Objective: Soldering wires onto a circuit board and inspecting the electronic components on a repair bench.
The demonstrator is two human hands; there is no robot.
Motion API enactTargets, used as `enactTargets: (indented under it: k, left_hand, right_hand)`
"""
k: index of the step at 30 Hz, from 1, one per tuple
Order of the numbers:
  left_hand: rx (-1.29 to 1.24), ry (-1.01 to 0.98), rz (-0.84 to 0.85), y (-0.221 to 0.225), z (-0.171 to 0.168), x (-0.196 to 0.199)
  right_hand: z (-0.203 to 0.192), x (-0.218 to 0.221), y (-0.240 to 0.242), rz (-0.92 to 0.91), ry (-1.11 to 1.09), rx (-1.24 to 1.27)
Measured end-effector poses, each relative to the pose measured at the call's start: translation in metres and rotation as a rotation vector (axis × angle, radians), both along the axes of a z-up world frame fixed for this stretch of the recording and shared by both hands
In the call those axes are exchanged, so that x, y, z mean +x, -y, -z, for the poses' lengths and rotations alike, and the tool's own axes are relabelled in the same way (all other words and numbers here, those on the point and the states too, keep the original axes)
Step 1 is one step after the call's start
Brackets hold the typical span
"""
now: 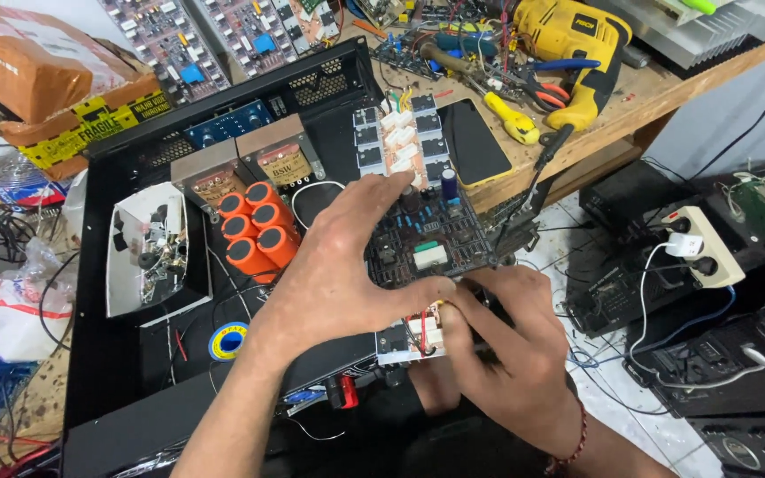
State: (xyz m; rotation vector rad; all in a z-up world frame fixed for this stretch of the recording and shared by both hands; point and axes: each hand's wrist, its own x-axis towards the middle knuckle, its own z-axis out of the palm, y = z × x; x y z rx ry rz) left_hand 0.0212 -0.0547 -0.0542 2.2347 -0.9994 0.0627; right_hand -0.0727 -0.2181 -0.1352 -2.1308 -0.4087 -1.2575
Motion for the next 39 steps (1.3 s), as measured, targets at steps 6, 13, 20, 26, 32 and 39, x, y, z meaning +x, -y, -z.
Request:
enactTargets:
  k: [6, 13, 20, 26, 32, 39]
  left_hand:
    - [0.006, -0.007, 0.004, 0.0, 0.002, 0.007]
    - [0.005, -0.052, -0.001, -0.004, 0.001, 0.007]
    - [-0.111, 0.087, 0.212, -0.006, -0.002, 0.005]
    - [-0.006, 0.094, 0.1, -0.002, 0.002, -0.013]
    - [-0.083, 0.115, 0.118, 0.001, 0.004, -0.016]
    - [-0.057, 0.086, 0.068, 0.003, 0.012, -0.011]
  right_hand:
    - [0.003, -0.013, 0.006, -0.053, 0.156, -0.162]
    - [-0.004, -0.005, 0.011, -0.131, 0.115, -0.518]
    - [0.002, 0.001, 0.018, -0.124, 0.117, -0.497]
    - [0.032, 0.021, 0.039, -0.33, 0.188, -0.451]
    - [0.036, 0.023, 0.05, -0.381, 0.163, -0.486]
    - [0.037, -0.009, 0.056, -0.254, 0.235, -0.387]
